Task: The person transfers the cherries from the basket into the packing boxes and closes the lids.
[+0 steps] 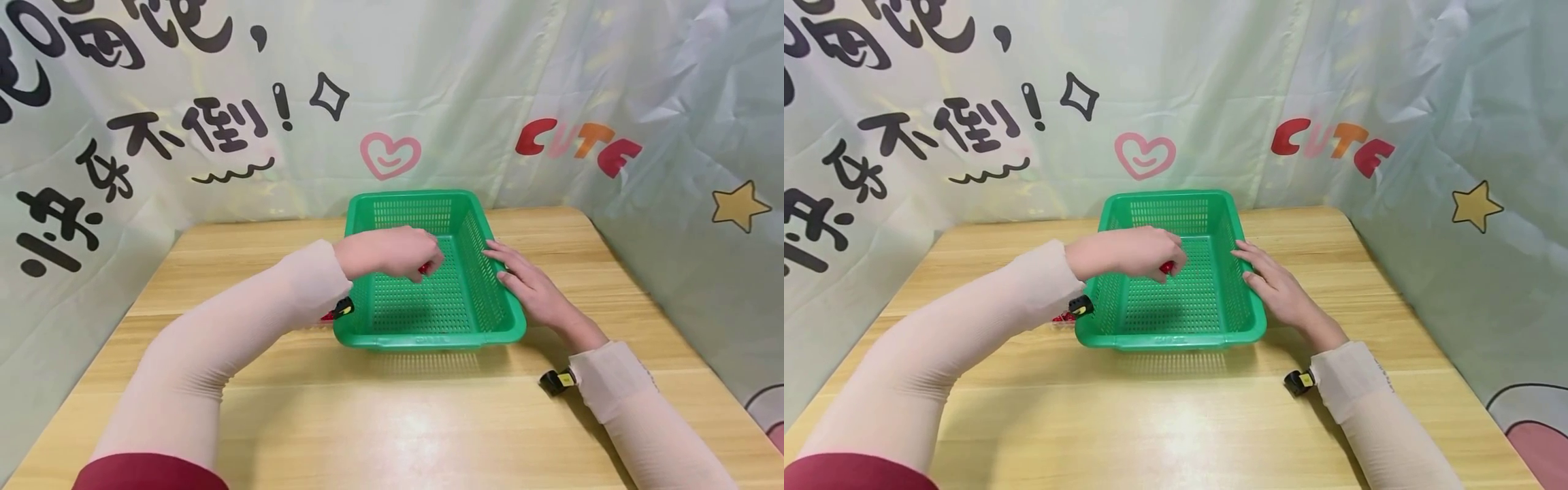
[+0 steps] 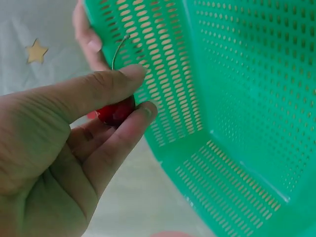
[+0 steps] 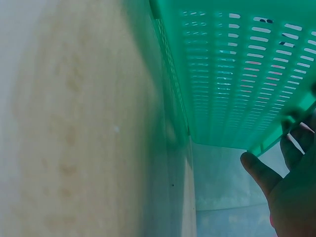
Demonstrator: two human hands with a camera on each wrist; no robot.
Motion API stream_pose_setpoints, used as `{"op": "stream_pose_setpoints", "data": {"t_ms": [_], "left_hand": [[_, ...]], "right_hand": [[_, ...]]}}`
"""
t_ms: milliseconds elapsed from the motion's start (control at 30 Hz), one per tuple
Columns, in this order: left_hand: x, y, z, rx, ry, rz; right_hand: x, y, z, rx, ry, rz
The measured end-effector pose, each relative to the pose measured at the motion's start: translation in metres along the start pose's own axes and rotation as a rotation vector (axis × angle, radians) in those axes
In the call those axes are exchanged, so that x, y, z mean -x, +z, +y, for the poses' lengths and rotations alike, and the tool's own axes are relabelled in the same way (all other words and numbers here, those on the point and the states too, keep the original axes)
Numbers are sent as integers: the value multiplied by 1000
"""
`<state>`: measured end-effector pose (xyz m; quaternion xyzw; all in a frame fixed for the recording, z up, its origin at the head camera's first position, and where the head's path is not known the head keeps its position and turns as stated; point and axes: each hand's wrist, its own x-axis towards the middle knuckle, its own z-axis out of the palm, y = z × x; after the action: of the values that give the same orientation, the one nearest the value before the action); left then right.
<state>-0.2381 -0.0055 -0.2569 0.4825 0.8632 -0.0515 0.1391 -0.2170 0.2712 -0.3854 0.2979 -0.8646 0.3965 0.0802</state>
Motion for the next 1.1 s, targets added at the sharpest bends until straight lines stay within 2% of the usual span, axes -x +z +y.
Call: {"op": "stream_pose_setpoints", "data": {"t_ms": [267,533,733,1100], "left_hand": [[29,-10,-15,61,-58,129],[58,-4,-33,34,-47,294],[80,4,-43,54,-70,338],[114,24,-60,120,-171,418]], "right_hand": [[0,0,0,3,-30,3],[0,0,4,9,-8,-3],[1,1,4,10,-7,1],[1,3,0,-11,3,2]]}}
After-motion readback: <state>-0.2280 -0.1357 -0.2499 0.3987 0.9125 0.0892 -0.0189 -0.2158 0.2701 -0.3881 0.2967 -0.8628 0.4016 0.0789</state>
